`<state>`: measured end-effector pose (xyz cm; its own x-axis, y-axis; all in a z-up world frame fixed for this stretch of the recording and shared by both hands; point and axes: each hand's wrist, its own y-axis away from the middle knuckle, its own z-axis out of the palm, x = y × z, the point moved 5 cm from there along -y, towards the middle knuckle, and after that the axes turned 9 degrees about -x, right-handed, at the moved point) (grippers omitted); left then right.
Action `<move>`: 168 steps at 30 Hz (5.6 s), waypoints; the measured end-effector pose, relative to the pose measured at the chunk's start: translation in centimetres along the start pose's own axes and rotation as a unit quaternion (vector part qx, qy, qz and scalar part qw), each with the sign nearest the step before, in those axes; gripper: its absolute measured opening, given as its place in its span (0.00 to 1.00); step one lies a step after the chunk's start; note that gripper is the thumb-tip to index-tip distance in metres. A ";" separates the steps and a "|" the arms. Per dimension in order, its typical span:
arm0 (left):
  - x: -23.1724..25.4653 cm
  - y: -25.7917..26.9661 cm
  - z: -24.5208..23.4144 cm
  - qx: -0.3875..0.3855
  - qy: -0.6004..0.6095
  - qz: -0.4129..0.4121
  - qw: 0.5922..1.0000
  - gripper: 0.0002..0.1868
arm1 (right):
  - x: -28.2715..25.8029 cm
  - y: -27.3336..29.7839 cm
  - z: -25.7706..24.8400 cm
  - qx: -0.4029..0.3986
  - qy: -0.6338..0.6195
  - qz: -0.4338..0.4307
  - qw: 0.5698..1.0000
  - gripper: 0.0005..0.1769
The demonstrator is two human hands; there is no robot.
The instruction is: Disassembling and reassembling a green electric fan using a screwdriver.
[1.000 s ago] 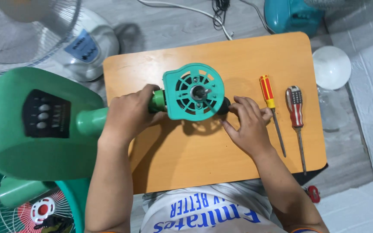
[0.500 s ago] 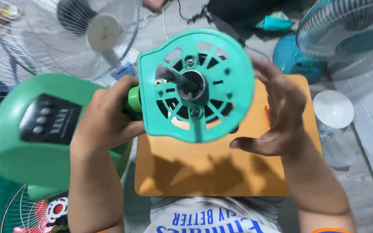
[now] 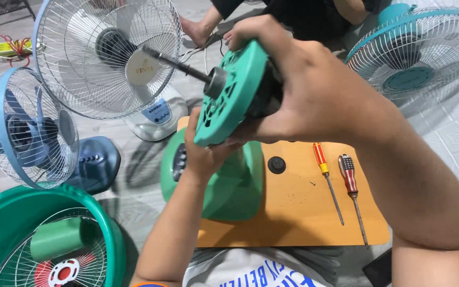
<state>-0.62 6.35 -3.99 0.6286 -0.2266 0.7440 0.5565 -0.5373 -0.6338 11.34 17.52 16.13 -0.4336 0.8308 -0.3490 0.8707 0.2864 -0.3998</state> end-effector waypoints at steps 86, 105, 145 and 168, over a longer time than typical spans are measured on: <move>-6.1 34.7 -34.6 0.106 -0.523 -0.355 0.768 0.19 | 6.3 24.9 20.6 -0.027 -0.065 0.266 0.961 0.26; -21.4 42.1 -43.3 0.146 -0.388 -0.612 0.673 0.79 | 7.8 28.3 29.9 0.050 -0.030 0.273 0.960 0.24; -14.6 50.6 -40.4 0.689 0.435 -0.087 0.573 0.16 | 9.3 29.0 30.5 0.056 -0.063 0.284 0.955 0.24; 1.8 43.1 -42.4 0.567 0.293 -0.122 0.760 0.32 | 5.8 24.5 29.5 0.083 -0.015 0.223 0.971 0.20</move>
<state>1.43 -51.71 -21.05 0.2660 -0.7343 0.6245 0.9373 0.3485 0.0106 23.27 15.27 -20.74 -0.0308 0.8392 -0.5429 0.9249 -0.1820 -0.3338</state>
